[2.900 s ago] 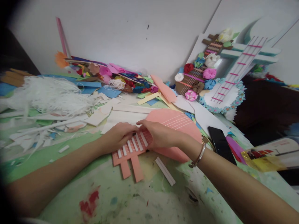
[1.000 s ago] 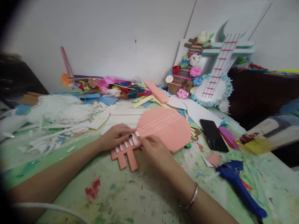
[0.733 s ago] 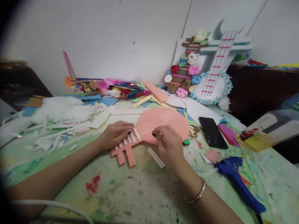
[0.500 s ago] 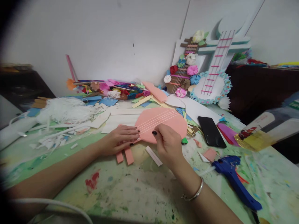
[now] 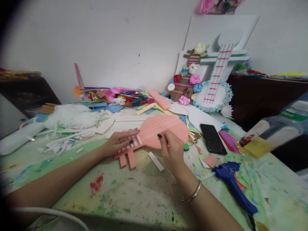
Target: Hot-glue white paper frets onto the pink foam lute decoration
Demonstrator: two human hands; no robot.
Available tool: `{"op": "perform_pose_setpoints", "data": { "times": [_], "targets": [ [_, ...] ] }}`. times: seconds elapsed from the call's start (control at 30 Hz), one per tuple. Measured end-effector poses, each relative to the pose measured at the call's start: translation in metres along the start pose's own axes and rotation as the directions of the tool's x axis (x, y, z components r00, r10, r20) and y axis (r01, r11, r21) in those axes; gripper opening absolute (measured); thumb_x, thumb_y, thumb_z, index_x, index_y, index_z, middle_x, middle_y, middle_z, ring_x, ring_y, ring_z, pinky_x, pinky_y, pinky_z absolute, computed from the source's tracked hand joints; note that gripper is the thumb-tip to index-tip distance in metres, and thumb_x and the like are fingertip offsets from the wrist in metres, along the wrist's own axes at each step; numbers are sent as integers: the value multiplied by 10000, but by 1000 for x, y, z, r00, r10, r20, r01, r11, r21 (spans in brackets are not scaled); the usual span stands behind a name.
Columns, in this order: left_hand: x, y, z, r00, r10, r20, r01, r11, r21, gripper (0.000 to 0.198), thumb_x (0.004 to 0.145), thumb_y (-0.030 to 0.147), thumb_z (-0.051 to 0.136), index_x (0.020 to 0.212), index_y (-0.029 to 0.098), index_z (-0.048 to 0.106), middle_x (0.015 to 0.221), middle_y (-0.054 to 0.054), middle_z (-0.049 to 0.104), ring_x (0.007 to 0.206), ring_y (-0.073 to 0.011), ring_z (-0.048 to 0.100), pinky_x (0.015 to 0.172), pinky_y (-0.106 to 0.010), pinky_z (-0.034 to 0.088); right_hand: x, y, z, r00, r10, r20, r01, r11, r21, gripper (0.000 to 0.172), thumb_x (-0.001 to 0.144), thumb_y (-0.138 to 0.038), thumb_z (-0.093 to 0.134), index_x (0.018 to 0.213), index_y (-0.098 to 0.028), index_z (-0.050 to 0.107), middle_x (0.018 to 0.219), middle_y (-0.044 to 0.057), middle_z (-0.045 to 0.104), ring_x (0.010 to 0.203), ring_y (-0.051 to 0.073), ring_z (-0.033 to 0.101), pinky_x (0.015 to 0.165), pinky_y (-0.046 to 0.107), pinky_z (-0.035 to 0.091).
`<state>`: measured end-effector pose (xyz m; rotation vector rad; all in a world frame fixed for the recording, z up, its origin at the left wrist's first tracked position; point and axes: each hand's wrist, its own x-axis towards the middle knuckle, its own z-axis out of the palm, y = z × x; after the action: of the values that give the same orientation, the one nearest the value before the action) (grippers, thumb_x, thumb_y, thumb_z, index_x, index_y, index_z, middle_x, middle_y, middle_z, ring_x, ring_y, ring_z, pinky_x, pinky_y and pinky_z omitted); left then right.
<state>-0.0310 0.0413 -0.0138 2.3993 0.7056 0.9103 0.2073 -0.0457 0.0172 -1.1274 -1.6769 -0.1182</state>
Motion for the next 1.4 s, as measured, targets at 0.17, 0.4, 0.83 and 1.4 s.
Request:
{"op": "perform_pose_setpoints", "data": {
  "times": [0.17, 0.4, 0.83, 1.4],
  "targets": [
    [2, -11, -7, 941, -185, -283, 217, 972, 86, 353, 863, 291, 445, 1109, 150, 655, 1148, -86, 659, 1093, -233, 600, 971, -376, 451, -4, 3, 4, 996, -3, 87, -9, 992, 129, 223, 907, -194, 389, 866, -181, 607, 707, 31, 654, 630, 130, 624, 595, 248, 499],
    [2, -11, -11, 955, -153, -256, 206, 959, 194, 567, 836, 185, 437, 1394, 189, 334, 1168, -68, 651, 881, -159, 660, 856, -318, 490, -6, -1, 8, 995, -50, 91, 47, 998, 33, 137, 792, -252, 606, 683, -196, 667, 634, 24, 707, 553, 152, 653, 517, 239, 507],
    [4, -18, -12, 989, -130, -72, 146, 938, 314, 438, 825, 120, 366, 1241, 122, 501, 961, -81, 705, 887, -196, 649, 803, -323, 481, -5, -20, -2, 994, -15, 113, 4, 995, 97, 191, 876, -174, 462, 993, -196, 612, 806, 44, 710, 767, 171, 674, 711, 301, 525],
    [3, 50, 34, 870, 491, 46, -473, 805, 358, 190, 881, 141, 460, 901, 144, 649, 821, -73, 684, 798, -174, 568, 743, -314, 450, -111, 29, -168, 804, 589, -77, -295, 283, -913, 535, 764, -595, 388, 932, -107, 532, 817, 191, 616, 787, 357, 603, 706, 440, 460]
  ]
}}
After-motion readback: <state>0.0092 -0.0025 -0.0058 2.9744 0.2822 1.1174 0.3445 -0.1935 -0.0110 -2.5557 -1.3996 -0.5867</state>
